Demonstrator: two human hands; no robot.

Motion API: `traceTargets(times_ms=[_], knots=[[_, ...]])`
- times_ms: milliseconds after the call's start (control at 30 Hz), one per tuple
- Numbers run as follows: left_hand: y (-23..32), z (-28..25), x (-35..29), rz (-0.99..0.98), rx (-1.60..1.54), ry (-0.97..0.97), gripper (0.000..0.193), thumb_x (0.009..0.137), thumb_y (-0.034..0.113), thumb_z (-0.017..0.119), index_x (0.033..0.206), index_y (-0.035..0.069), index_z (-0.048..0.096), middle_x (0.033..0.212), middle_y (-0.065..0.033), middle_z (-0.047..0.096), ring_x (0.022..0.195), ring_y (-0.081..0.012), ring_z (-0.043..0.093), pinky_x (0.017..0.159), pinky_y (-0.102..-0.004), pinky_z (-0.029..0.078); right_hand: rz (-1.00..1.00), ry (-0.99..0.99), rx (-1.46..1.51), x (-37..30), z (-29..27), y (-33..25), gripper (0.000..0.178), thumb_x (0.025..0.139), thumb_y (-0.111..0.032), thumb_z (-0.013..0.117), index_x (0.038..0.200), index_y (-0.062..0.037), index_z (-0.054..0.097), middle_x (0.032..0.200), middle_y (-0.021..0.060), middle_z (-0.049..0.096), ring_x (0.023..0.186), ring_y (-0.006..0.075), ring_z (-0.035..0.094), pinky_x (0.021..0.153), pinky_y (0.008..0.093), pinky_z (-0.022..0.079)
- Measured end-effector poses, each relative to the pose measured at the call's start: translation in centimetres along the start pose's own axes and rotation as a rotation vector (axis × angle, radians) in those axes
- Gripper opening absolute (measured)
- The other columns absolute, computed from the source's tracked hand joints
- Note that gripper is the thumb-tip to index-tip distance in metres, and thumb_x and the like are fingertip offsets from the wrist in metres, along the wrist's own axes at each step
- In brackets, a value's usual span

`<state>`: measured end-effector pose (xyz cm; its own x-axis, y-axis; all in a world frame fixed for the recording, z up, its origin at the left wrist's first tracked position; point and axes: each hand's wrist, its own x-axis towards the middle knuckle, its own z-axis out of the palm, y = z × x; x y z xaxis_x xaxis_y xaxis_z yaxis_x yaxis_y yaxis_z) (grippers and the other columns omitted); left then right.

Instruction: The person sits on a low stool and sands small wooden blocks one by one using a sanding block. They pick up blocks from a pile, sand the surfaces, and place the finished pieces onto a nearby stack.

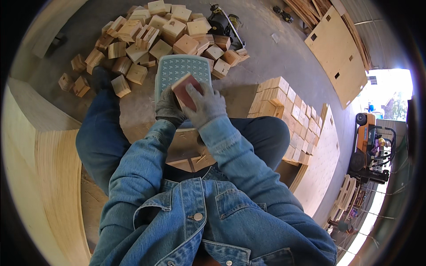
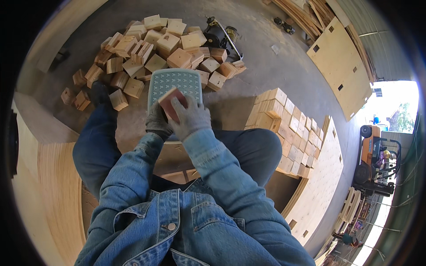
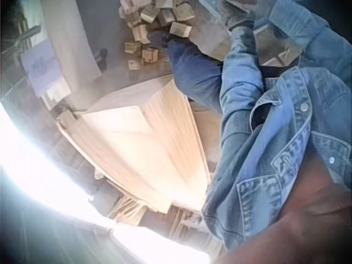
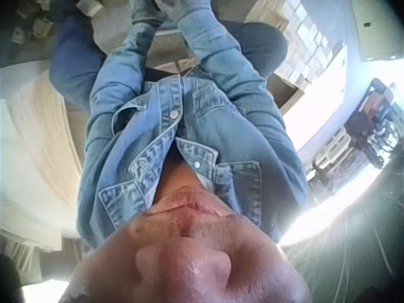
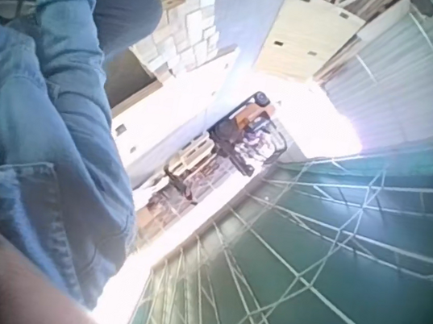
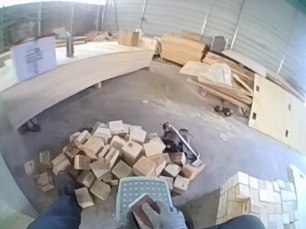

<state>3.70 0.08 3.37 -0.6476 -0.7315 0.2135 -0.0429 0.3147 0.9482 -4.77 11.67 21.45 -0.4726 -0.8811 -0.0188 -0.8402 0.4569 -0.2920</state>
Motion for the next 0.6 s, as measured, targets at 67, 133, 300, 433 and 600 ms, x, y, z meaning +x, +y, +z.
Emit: traceTargets(times_ms=[67,133,300,433,600], knots=[[-0.2,-0.2,-0.3,-0.029,0.084,0.002,0.087,0.067,0.037,0.094,0.139,0.008,0.054,0.126,-0.0146,0.065,0.124,-0.0344,0.062,0.111,-0.0423,0.048,-0.019,0.002,-0.012,-3.2,0.3,0.7,0.070,0.081,-0.040,0.082,0.145,-0.0210,0.061,0.150,0.0206,0.050,0.124,0.0473,0.058,0.103,0.0592,0.048],[0.4,0.1,-0.2,-0.066,0.090,-0.024,0.092,0.065,0.039,0.095,0.140,0.008,0.052,0.127,-0.0150,0.065,0.126,-0.0345,0.061,0.113,-0.0420,0.047,-0.009,-0.027,-0.024,-6.1,-0.3,1.2,0.070,0.082,-0.041,0.083,0.146,-0.0209,0.062,0.151,0.0218,0.050,0.125,0.0476,0.057,0.104,0.0593,0.047],[2.5,-0.5,0.3,-0.189,-0.050,-0.115,0.102,0.062,0.043,0.097,0.144,0.007,0.047,0.137,-0.0159,0.061,0.130,-0.0322,0.059,0.115,-0.0411,0.045,0.016,-0.043,0.001,-9.7,-0.8,2.3,0.072,0.082,-0.046,0.084,0.146,-0.0192,0.063,0.153,0.0237,0.050,0.130,0.0483,0.055,0.108,0.0580,0.046],[3.3,-0.6,0.4,-0.157,0.106,-0.127,0.115,0.056,0.044,0.100,0.148,0.004,0.043,0.143,-0.0170,0.058,0.133,-0.0324,0.057,0.116,-0.0412,0.045,0.056,0.023,0.050,-10.1,-1.0,3.3,0.076,0.079,-0.040,0.089,0.146,-0.0179,0.063,0.150,0.0234,0.053,0.131,0.0457,0.057,0.109,0.0541,0.048],[4.0,-1.6,-0.1,-0.141,0.231,-0.124,0.132,0.047,0.045,0.103,0.154,0.001,0.038,0.145,-0.0188,0.057,0.135,-0.0345,0.056,0.118,-0.0421,0.044,0.082,0.117,0.162,-10.0,-0.4,4.2,0.077,0.076,-0.029,0.093,0.145,-0.0148,0.063,0.146,0.0235,0.058,0.128,0.0434,0.061,0.108,0.0468,0.053]])
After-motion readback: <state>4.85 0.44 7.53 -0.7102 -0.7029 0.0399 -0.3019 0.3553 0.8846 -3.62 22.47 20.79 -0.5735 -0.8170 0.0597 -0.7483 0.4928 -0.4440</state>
